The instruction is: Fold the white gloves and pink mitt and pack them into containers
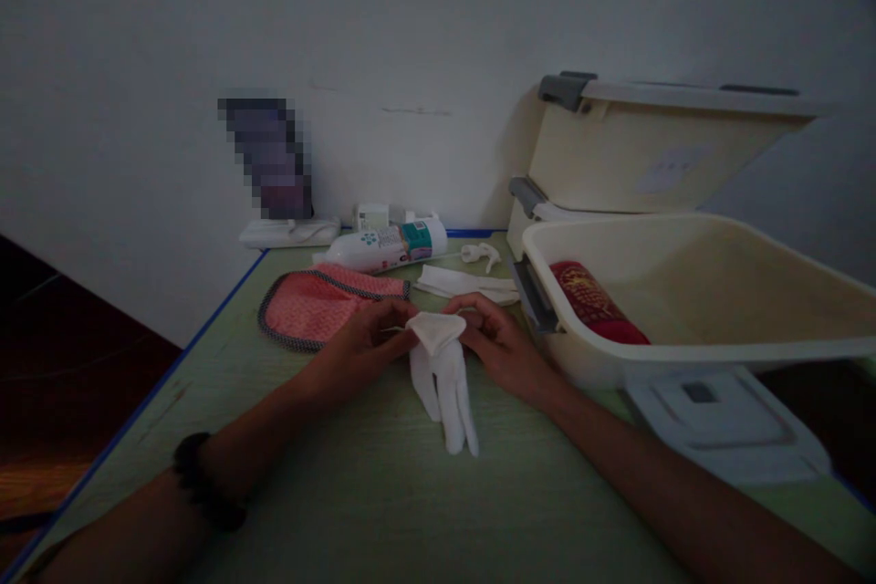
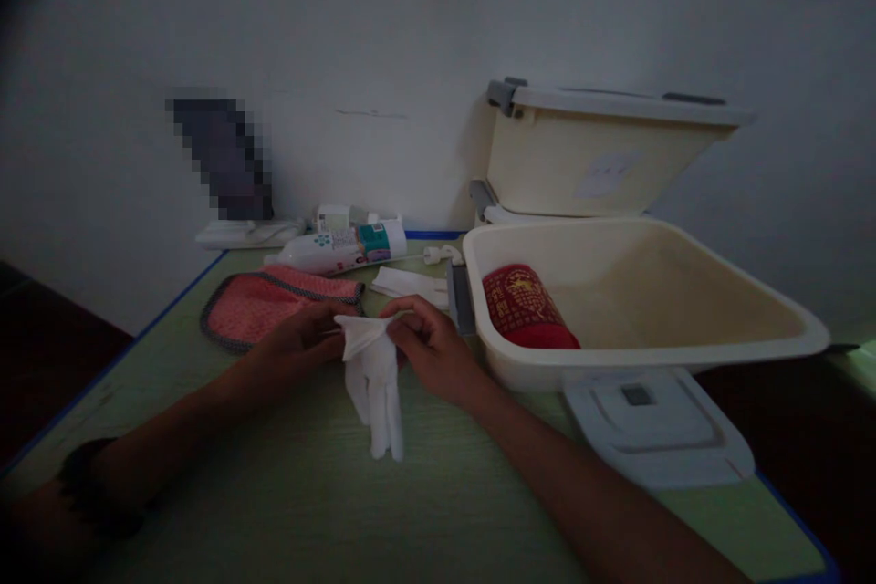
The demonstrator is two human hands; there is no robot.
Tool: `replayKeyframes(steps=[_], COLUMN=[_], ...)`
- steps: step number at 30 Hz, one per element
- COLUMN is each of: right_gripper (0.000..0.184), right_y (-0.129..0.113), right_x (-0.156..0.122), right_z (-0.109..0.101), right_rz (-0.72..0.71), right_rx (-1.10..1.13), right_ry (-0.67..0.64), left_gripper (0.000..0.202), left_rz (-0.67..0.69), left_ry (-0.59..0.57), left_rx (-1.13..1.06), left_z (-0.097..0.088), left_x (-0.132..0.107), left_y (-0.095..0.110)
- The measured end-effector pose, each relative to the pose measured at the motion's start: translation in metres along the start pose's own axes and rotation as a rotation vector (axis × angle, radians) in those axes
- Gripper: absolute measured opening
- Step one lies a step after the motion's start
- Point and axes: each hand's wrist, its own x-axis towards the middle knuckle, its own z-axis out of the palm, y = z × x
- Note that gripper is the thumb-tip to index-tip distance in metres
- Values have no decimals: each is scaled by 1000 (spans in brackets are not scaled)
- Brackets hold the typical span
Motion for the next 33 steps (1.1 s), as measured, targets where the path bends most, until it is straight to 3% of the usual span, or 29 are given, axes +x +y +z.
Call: replayKeyframes(steps=[6, 10, 17, 22, 26, 33], right_gripper=[9, 11, 19, 14, 17, 16], right_y=[0, -3, 3, 8, 5, 7], right_x=[0, 0, 1, 1, 0, 0], right_z=[0, 1, 1, 3, 3, 2], right_rz=[-75, -42, -30, -81, -187, -140], right_rx=[-5, 111, 62, -276, -460, -366], right_ry=[22, -8, -2, 85, 81, 57], left_gripper=[19, 24, 21, 14, 9, 12], left_rz=[-87, -87, -13, 8, 34, 78], left_ry=[36, 87, 166, 123, 143, 159], left_rx=[-207, -246, -44, 103, 192, 206], left_z=[2, 1, -2, -3, -3, -5], left_x=[-1, 1, 2, 2, 1, 2], left_y=[1, 0, -1, -3, -6, -5])
